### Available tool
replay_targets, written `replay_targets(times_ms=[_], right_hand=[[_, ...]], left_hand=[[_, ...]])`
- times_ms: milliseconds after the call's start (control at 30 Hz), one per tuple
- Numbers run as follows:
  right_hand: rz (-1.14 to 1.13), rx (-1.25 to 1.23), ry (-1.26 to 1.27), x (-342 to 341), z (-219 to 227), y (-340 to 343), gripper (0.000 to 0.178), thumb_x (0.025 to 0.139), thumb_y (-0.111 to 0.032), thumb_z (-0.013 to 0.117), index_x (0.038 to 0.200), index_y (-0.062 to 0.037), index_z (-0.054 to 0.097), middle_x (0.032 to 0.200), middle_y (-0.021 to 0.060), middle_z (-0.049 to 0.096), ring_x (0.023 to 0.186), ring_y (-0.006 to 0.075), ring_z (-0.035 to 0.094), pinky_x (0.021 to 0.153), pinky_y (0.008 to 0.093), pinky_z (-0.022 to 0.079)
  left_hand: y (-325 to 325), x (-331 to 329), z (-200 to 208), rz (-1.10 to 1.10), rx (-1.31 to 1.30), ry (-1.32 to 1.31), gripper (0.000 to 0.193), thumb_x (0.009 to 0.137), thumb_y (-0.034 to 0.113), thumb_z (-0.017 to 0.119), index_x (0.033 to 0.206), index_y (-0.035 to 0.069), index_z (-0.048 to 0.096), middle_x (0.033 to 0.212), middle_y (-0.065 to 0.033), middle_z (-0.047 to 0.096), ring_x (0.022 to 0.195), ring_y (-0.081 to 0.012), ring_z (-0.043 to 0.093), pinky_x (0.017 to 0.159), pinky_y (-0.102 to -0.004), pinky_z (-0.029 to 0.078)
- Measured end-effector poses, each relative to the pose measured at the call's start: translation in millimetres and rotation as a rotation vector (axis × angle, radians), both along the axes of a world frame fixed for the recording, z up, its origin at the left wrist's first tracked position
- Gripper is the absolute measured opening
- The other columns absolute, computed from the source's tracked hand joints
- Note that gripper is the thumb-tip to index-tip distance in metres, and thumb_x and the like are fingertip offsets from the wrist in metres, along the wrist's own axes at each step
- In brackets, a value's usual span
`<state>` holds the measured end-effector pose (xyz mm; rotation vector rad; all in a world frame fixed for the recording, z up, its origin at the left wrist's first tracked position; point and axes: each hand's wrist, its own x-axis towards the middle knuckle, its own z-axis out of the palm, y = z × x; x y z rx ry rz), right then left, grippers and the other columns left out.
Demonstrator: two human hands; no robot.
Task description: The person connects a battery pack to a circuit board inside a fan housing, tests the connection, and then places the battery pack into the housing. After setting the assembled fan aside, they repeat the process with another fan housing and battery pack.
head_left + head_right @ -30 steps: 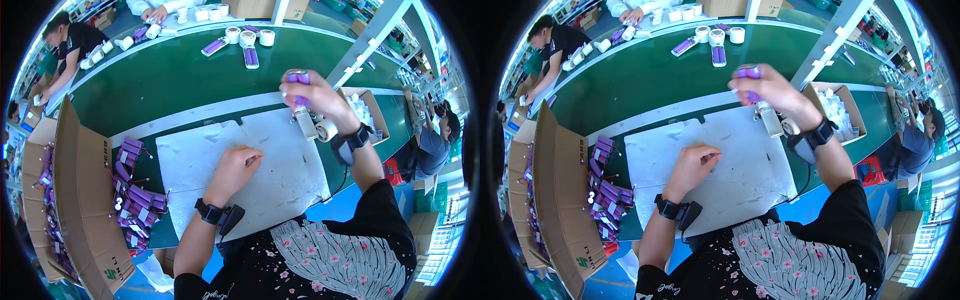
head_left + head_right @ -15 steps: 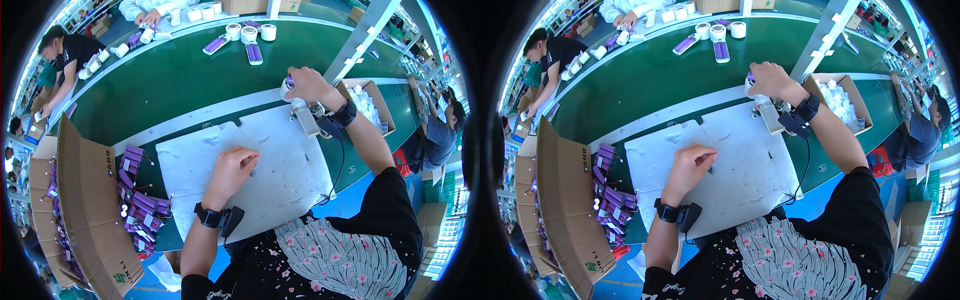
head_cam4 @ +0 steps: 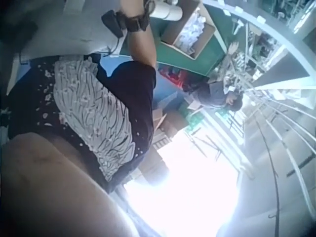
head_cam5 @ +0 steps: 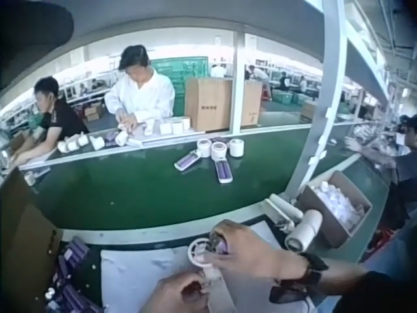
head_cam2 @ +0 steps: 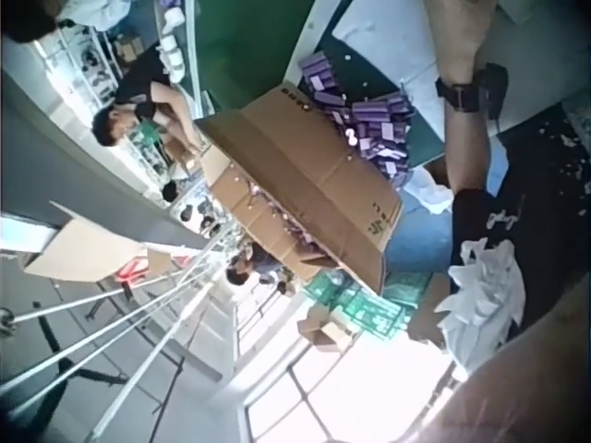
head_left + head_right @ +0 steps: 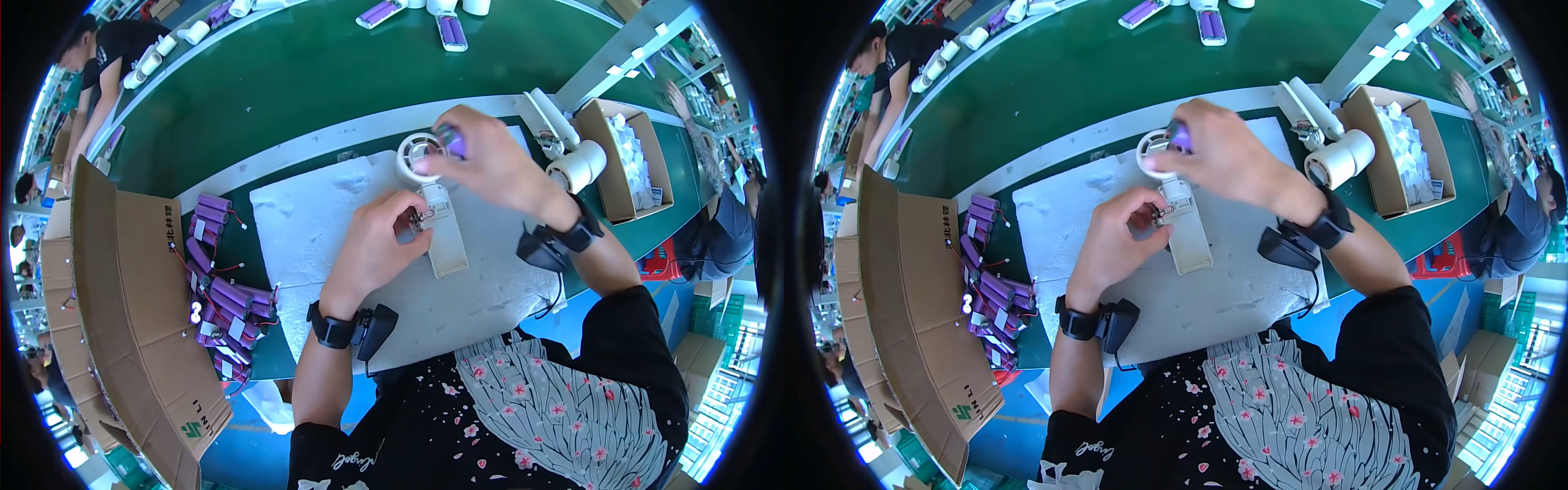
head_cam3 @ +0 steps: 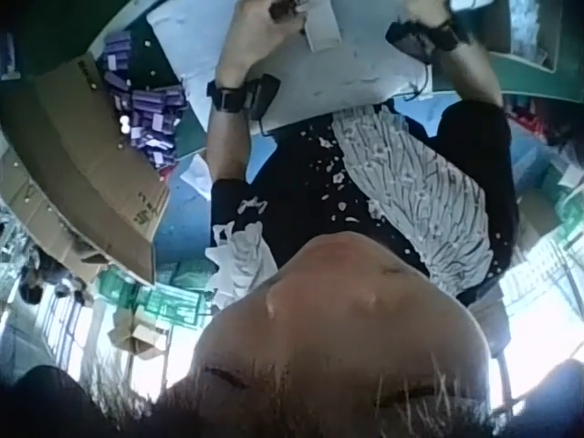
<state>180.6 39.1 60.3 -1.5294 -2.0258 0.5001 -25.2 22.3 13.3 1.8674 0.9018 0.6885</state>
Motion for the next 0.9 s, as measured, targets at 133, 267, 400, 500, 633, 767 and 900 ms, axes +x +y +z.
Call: replay_targets(times_ms=[133, 267, 400, 500, 633, 767, 900], right_hand=[[-0.204, -0.344, 0.433, 22.9, 2.4, -18.2, 0.04, 0.089, -0.038, 0.064, 0.093, 0.0015, 0.059, 0.083, 0.01, 0.06, 0.068, 0.0184, 0.052, 0.063, 0.0322, 0.046], [-0.124, -0.407, 0.47, 29.7, -18.4, -25.1, 0.028, 0.09, -0.026, 0.065, 0.096, 0.0004, 0.06, 0.088, 0.0097, 0.062, 0.076, 0.0177, 0.056, 0.064, 0.0305, 0.047], [-0.201, -0.274, 0.318, 23.4, -27.2, -32.9, 0.022, 0.086, -0.016, 0.069, 0.101, -0.0022, 0.061, 0.094, 0.0112, 0.062, 0.08, 0.0199, 0.06, 0.069, 0.0298, 0.049], [-0.15, -0.159, 0.136, 27.5, -31.6, -37.6, 0.023, 0.083, -0.011, 0.071, 0.103, -0.0035, 0.062, 0.1, 0.0125, 0.063, 0.088, 0.024, 0.061, 0.074, 0.0319, 0.05], [-0.066, 0.073, -0.016, 31.8, -28.2, -40.8, 0.028, 0.076, -0.007, 0.075, 0.102, -0.0029, 0.065, 0.111, 0.0132, 0.062, 0.1, 0.0302, 0.059, 0.08, 0.0348, 0.051], [0.132, 0.013, -0.024, 45.5, -15.5, -41.5, 0.027, 0.071, -0.004, 0.077, 0.097, -0.0022, 0.067, 0.118, 0.0129, 0.061, 0.111, 0.0332, 0.055, 0.082, 0.0372, 0.052], [0.238, -0.024, -0.074, 53.1, -19.8, -40.0, 0.025, 0.07, -0.002, 0.078, 0.093, -0.0011, 0.069, 0.119, 0.0127, 0.062, 0.117, 0.0328, 0.053, 0.083, 0.0383, 0.052]], left_hand=[[2.1, -5.6, 2.5, -0.026, -0.011, -0.022, 0.02, 0.076, 0.004, 0.072, 0.093, 0.002, 0.062, 0.084, -0.0055, 0.064, 0.072, -0.0148, 0.06, 0.065, -0.0255, 0.048], [3.4, -6.5, 6.7, -0.05, -0.032, 0.026, 0.015, 0.078, 0.005, 0.071, 0.092, 0.001, 0.064, 0.082, -0.005, 0.062, 0.072, -0.0148, 0.059, 0.066, -0.0255, 0.047], [2.6, -7.3, 4.6, -0.006, -0.009, -0.008, 0.014, 0.079, 0.003, 0.071, 0.092, 0.002, 0.066, 0.085, -0.0044, 0.062, 0.073, -0.0136, 0.058, 0.066, -0.0246, 0.047], [2.8, -7.5, -1.7, 0.073, -0.086, -0.063, 0.021, 0.075, 0.004, 0.074, 0.096, 0.004, 0.067, 0.086, -0.0054, 0.064, 0.068, -0.0137, 0.058, 0.063, -0.0248, 0.048], [-0.6, -6.6, -3.5, 0.17, -0.305, -0.081, 0.028, 0.074, 0.002, 0.076, 0.1, 0.004, 0.065, 0.088, -0.0037, 0.064, 0.072, -0.0096, 0.059, 0.064, -0.0226, 0.048], [1.0, -11.1, -3.0, 0.141, -0.433, -0.123, 0.032, 0.075, -0.001, 0.075, 0.104, 0.004, 0.063, 0.09, -0.0029, 0.065, 0.079, -0.0076, 0.06, 0.068, -0.0218, 0.05], [3.6, -9.5, 4.3, 0.062, -0.614, -0.203, 0.031, 0.077, -0.005, 0.072, 0.105, 0.002, 0.061, 0.093, -0.0036, 0.065, 0.085, -0.0083, 0.062, 0.074, -0.0225, 0.052]])
